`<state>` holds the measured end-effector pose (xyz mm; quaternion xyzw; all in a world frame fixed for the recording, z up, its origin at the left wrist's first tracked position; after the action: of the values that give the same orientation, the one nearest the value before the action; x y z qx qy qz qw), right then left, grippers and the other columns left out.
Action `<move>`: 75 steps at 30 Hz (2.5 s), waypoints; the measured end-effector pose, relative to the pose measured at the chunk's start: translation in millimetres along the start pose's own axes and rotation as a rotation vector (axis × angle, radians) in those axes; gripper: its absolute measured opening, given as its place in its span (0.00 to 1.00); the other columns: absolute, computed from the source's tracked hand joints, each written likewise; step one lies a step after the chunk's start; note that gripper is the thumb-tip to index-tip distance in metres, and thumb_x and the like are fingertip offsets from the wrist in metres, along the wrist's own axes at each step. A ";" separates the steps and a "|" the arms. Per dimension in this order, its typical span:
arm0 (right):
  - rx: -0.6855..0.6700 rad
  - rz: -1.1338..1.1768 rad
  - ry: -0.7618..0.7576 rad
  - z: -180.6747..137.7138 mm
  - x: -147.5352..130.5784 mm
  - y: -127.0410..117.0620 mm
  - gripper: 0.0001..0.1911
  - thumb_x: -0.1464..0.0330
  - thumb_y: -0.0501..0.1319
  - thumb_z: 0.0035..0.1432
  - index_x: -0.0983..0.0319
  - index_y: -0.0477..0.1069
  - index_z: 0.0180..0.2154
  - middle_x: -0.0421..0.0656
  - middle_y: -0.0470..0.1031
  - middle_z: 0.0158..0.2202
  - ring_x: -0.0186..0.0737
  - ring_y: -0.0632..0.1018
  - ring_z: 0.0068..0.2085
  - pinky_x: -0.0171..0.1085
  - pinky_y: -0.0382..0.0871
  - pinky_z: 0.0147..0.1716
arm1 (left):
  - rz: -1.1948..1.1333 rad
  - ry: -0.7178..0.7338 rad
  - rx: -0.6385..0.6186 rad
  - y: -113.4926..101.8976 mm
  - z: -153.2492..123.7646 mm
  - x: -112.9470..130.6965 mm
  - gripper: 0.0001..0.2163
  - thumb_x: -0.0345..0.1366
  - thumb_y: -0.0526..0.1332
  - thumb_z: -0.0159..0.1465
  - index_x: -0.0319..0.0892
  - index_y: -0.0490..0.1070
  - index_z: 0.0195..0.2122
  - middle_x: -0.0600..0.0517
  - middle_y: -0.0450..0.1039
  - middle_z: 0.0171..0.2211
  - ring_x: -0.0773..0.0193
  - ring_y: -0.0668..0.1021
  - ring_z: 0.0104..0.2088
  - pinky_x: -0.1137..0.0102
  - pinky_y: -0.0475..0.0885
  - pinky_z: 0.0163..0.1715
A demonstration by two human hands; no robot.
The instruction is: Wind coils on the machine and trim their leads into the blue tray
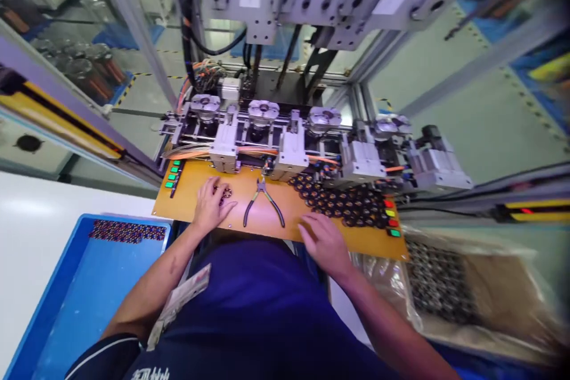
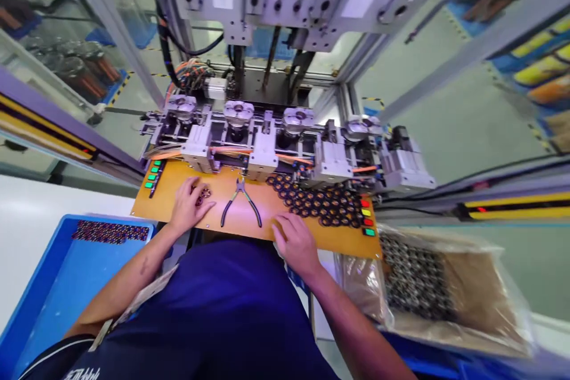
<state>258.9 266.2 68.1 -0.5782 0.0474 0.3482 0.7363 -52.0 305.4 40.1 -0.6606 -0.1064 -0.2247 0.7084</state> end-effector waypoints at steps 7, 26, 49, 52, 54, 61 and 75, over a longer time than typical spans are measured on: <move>0.139 -0.132 0.256 -22.3 49.1 -8.1 0.11 0.67 0.57 0.64 0.63 0.75 0.44 0.53 0.73 0.47 0.50 0.73 0.50 0.53 0.71 0.51 | 0.027 0.044 0.047 -0.1 22.7 0.8 0.12 0.41 0.59 0.65 0.41 0.69 0.46 0.39 0.70 0.53 0.45 0.72 0.57 0.50 0.67 0.56; 0.196 0.826 -0.188 88.3 -107.9 -49.9 0.11 0.78 0.62 0.60 0.60 0.74 0.43 0.51 0.69 0.57 0.47 0.73 0.58 0.48 0.72 0.55 | -0.938 0.075 -0.165 -106.2 11.8 128.9 0.17 0.44 0.62 0.66 0.39 0.76 0.50 0.44 0.81 0.44 0.59 0.82 0.42 0.68 0.77 0.43; -0.176 0.586 -0.391 240.0 -89.3 -24.5 0.07 0.70 0.60 0.64 0.62 0.77 0.36 0.47 0.78 0.45 0.41 0.79 0.45 0.42 0.74 0.47 | -0.367 -0.172 0.501 -70.8 -26.1 10.7 0.16 0.38 0.64 0.64 0.39 0.71 0.52 0.44 0.80 0.41 0.60 0.81 0.39 0.66 0.78 0.41; -0.138 0.476 -0.460 306.0 -83.4 4.7 0.08 0.71 0.59 0.61 0.64 0.77 0.33 0.49 0.78 0.43 0.44 0.79 0.44 0.44 0.74 0.46 | -0.344 -0.252 0.537 -42.3 -28.5 -17.7 0.17 0.39 0.62 0.66 0.38 0.70 0.53 0.42 0.79 0.42 0.58 0.81 0.42 0.63 0.78 0.41; -0.157 0.430 -0.486 341.3 -82.7 31.7 0.08 0.72 0.59 0.58 0.64 0.78 0.32 0.49 0.78 0.42 0.45 0.78 0.43 0.45 0.73 0.46 | -0.345 -0.282 0.534 -28.0 -28.5 -27.5 0.17 0.39 0.61 0.66 0.37 0.69 0.54 0.42 0.79 0.43 0.57 0.82 0.42 0.62 0.78 0.42; -0.239 0.317 -0.578 384.4 -79.6 94.1 0.11 0.73 0.57 0.58 0.64 0.79 0.34 0.49 0.77 0.45 0.46 0.77 0.44 0.47 0.71 0.48 | -0.371 -0.351 0.490 -13.6 -29.7 -35.5 0.17 0.40 0.60 0.66 0.39 0.69 0.54 0.43 0.79 0.44 0.58 0.82 0.43 0.63 0.78 0.44; -0.321 0.066 -0.547 385.2 -80.0 107.3 0.12 0.72 0.55 0.61 0.67 0.77 0.35 0.51 0.74 0.43 0.48 0.73 0.44 0.44 0.70 0.45 | -0.346 -0.361 0.384 -13.4 -25.7 -36.1 0.15 0.39 0.59 0.67 0.39 0.70 0.52 0.42 0.78 0.46 0.57 0.80 0.46 0.61 0.76 0.49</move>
<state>9.6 579.8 143.9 -0.5701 -0.1893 0.5175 0.6094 -93.6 286.1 33.1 -0.5162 -0.3819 -0.1967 0.7410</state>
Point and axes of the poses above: each hand's wrist, its own z-axis towards the middle knuckle, its own y-axis out of the palm, x = y × z, the point moved 3 cm from there along z, towards the middle knuckle
